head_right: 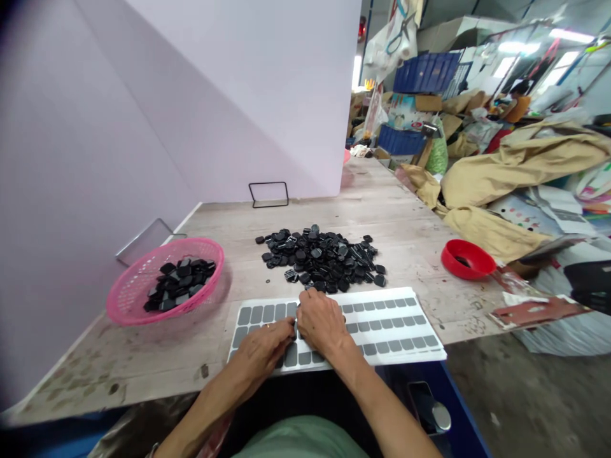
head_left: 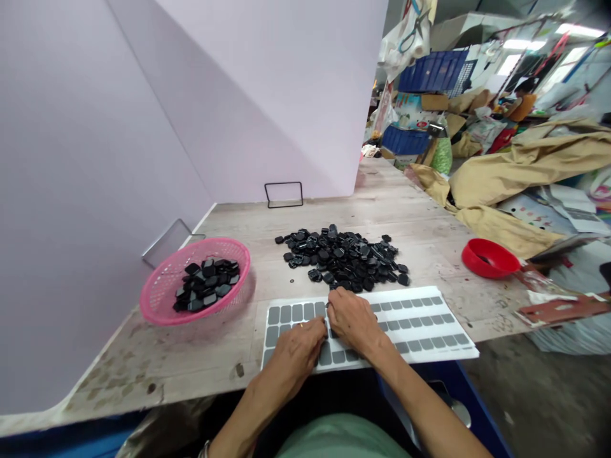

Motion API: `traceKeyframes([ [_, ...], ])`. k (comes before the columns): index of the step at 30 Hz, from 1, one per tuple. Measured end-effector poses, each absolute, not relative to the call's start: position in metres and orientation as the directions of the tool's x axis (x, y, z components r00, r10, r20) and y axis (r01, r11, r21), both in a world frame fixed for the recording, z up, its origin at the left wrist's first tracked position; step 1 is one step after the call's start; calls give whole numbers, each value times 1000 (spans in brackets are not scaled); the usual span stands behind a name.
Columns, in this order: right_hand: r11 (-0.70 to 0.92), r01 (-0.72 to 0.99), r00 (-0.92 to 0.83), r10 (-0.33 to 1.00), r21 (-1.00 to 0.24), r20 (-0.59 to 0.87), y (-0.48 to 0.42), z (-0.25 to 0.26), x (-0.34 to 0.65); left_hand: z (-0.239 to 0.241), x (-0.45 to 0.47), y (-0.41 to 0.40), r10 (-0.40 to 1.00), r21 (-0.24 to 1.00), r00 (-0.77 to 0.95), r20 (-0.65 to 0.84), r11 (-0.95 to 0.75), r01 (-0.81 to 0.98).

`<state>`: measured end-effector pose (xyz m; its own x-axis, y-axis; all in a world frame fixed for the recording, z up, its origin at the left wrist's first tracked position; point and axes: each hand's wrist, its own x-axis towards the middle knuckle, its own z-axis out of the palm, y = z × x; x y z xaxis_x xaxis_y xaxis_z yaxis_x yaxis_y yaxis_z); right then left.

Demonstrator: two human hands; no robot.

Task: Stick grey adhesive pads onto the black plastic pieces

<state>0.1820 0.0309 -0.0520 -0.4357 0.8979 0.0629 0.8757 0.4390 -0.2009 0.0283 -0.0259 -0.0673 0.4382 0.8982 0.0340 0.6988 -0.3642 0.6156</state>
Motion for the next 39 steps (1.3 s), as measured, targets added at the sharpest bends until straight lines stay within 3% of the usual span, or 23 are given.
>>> traceKeyframes([
  [8, 412, 858, -411, 909, -307, 71, 36, -58, 179, -60, 27, -23, 898, 703, 436, 51, -342, 623],
  [17, 431, 634, -478, 871, -642, 114, 34, -34, 200, -46, 18, -25, 936, 624, 343, 79, -315, 715],
  [20, 339, 532, -444, 892, -776, 86, 22, -30, 220, -20, -14, -19, 967, 456, 84, 241, -189, 870],
  [22, 230, 457, -405, 914, -859, 29, 14, -33, 234, 1, -40, -13, 932, 265, -78, 353, -20, 964],
  [25, 89, 408, -352, 933, -909, -67, 4, -41, 250, 24, -65, -2, 881, -35, -166, 443, 202, 979],
  [27, 24, 377, -332, 937, -926, -111, -2, -46, 256, 28, -64, 7, 874, -116, -140, 465, 217, 969],
  [29, -15, 343, -328, 935, -939, -135, -6, -50, 257, 20, -50, 18, 899, -37, -83, 430, 110, 993],
  [33, -10, 326, -354, 926, -945, -131, -10, -52, 255, -21, -10, 52, 973, 288, 46, 226, -112, 951],
  [36, 25, 343, -353, 930, -939, -104, -13, -48, 256, -49, 10, 78, 989, 339, 89, 116, -124, 933],
  [39, 23, 350, -309, 946, -937, -92, -17, -44, 260, -60, 17, 91, 986, 358, 124, 114, -157, 920],
])
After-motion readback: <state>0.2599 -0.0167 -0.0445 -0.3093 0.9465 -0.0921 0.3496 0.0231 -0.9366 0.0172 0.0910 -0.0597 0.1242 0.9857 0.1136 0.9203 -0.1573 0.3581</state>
